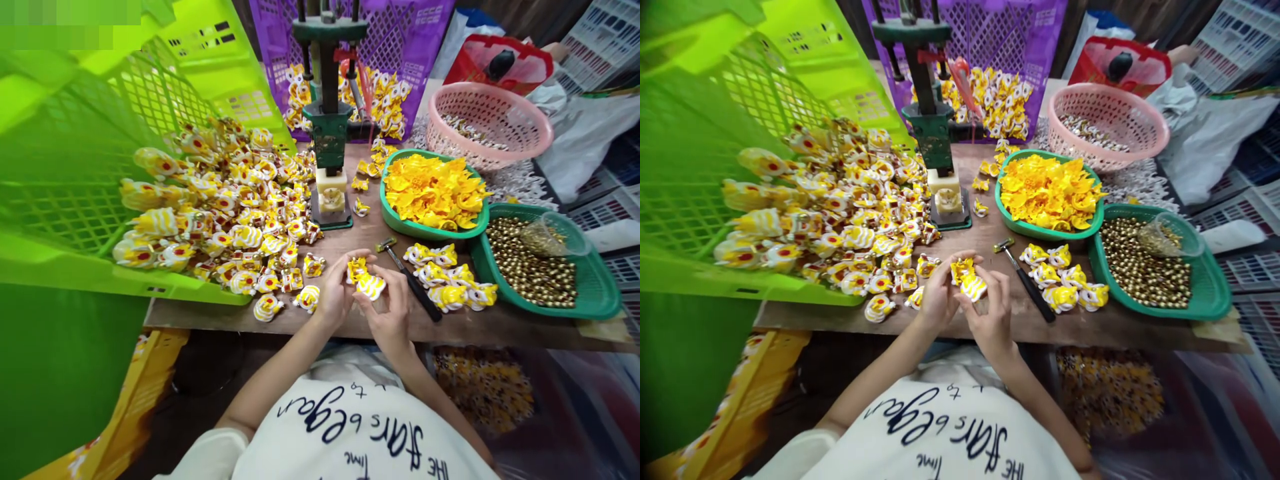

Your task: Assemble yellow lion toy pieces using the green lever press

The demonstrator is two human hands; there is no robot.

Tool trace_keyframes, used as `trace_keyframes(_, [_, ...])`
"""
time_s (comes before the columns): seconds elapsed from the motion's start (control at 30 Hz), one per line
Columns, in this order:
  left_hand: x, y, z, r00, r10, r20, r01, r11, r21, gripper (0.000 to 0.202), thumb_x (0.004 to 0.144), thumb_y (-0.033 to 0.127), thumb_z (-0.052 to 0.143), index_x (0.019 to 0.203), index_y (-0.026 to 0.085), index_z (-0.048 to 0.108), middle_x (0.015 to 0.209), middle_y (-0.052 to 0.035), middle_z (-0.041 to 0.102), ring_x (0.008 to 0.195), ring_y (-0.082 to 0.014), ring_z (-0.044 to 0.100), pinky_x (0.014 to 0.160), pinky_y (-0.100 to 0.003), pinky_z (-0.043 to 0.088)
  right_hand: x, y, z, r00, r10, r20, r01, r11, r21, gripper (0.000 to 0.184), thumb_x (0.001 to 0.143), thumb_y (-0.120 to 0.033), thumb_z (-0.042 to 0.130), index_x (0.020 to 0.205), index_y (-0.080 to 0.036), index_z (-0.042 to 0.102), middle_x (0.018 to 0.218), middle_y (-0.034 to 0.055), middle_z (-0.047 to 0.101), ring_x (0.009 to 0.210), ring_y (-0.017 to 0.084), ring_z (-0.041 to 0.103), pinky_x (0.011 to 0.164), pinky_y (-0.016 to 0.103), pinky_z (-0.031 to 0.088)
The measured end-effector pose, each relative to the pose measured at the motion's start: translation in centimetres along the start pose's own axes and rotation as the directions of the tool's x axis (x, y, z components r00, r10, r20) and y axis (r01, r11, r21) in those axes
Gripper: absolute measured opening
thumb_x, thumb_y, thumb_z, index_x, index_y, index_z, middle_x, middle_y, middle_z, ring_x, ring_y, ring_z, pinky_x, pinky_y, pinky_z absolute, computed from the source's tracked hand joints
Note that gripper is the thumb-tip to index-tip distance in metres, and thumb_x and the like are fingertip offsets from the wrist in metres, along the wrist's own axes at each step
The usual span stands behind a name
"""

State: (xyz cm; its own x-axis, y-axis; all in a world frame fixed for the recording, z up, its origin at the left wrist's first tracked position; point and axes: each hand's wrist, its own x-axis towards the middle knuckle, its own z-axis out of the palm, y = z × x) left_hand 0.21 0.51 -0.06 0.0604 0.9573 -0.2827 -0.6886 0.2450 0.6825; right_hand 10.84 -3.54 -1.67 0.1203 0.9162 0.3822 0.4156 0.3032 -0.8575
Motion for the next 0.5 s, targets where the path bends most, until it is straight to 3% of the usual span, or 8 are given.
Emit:
trace_keyframes(0.13, [-0.10, -0.14, 0.29, 1.000, 0.016, 0.013, -0.016, 0.999, 0.037, 0.029, 0.090, 0.036, 0.054, 0.101, 0.015, 0.072, 0.104, -0.0103, 0.075, 0.093, -0.0208, 0.069, 0.080, -0.029, 0.052, -0.05, -0.11, -0.12, 0.996, -0.088, 0.008, 0.088, 0.985, -0.151, 0.042, 0.090, -0.039, 0.066, 0.130, -0.026, 0.059, 0.110, 0.0089, 0.052, 0.103, 0.022, 0.056, 0.090, 0.038, 0.053])
trace_keyframes(0.5, [0.05, -0.74, -0.03, 0.994, 0.081, 0.072, -0.090, 0.988, 0.125, 0.032, 0.094, 0.039, 0.050, 0.104, 0.017, 0.071, 0.106, -0.0090, 0.073, 0.092, -0.0183, 0.066, 0.081, -0.027, 0.050, 0.02, -0.09, -0.49, 0.993, -0.119, 0.004, 0.119, 0.984, -0.129, 0.033, 0.091, -0.032, 0.065, 0.124, -0.027, 0.065, 0.104, 0.0066, 0.051, 0.093, 0.018, 0.058, 0.076, 0.030, 0.054])
